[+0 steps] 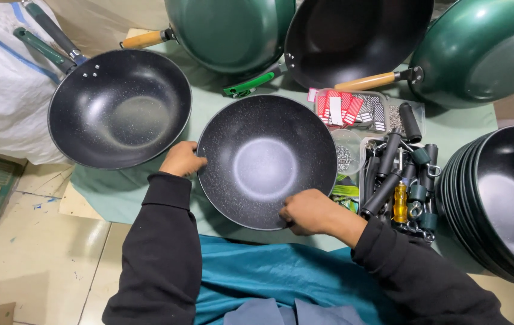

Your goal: Assembling handles and brackets onto various woks using screws and a screwdriver

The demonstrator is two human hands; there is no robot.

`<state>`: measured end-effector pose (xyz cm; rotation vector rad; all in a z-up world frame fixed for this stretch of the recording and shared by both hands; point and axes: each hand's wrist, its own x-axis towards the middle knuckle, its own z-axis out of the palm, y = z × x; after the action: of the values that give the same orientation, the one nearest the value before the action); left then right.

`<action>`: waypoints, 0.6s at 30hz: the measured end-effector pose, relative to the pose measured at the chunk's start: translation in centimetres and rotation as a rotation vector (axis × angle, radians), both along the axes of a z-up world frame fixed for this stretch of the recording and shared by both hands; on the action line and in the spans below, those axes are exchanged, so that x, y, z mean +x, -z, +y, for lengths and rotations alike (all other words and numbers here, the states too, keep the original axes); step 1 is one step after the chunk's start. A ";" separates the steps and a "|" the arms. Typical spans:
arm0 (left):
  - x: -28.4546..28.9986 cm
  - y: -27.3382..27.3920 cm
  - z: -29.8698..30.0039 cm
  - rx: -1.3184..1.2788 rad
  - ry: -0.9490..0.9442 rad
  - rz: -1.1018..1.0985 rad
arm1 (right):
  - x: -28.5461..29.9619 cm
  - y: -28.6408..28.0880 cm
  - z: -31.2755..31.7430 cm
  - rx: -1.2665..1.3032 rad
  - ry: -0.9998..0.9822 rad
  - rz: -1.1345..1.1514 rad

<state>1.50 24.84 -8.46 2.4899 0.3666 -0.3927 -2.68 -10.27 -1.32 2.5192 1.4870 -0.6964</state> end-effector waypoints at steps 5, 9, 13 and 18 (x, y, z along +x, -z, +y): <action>0.1 0.1 0.0 -0.010 0.043 0.112 | -1.3 -1.6 0.8 -0.062 0.023 0.100; -1.0 -6.2 -1.5 0.009 0.082 0.213 | -1.3 -1.8 1.5 -0.091 0.045 0.211; -0.7 -7.1 -1.8 -0.005 0.050 0.222 | -0.3 -2.7 1.7 -0.114 0.120 0.288; -0.7 -5.9 -0.5 -0.048 0.063 0.223 | 1.2 -2.6 3.7 0.011 0.142 0.304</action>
<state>0.79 24.38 -2.56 2.4207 0.3635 -0.7002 -1.52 -6.59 1.32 2.6393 1.4057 -1.1410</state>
